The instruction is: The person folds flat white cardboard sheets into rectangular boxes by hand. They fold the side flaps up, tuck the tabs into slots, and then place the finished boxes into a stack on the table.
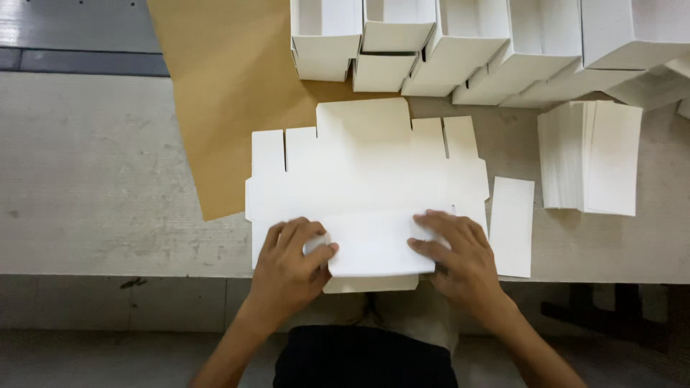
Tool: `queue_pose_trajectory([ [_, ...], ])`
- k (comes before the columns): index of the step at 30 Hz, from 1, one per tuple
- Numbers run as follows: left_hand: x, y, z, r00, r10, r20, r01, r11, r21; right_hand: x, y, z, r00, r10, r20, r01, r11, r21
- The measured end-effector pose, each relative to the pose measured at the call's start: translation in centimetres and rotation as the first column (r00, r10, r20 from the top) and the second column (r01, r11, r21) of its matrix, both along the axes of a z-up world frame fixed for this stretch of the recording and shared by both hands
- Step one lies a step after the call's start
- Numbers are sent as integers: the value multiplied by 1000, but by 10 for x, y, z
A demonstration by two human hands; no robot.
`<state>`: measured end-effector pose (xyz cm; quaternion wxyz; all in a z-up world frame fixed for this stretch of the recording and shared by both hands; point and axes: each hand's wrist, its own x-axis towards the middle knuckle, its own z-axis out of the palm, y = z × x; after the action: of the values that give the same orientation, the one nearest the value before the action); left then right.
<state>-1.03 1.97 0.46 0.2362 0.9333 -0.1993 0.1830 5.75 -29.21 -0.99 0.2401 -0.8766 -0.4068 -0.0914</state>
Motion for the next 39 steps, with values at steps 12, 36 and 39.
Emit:
queue_pose_trajectory([
  [12, 30, -16, 23, 797, 217, -564, -292, 955, -45, 49, 47, 56, 879, -322, -352, 195, 915, -353],
  [36, 47, -24, 14, 885, 94, -457, -81, 996, 48, 38, 47, 63, 936, -145, -321, 12, 924, -383],
  [39, 54, -28, 2, 902, 139, -409, -152, 988, 1, 35, 50, 22, 986, -80, -147, 11, 906, -423],
])
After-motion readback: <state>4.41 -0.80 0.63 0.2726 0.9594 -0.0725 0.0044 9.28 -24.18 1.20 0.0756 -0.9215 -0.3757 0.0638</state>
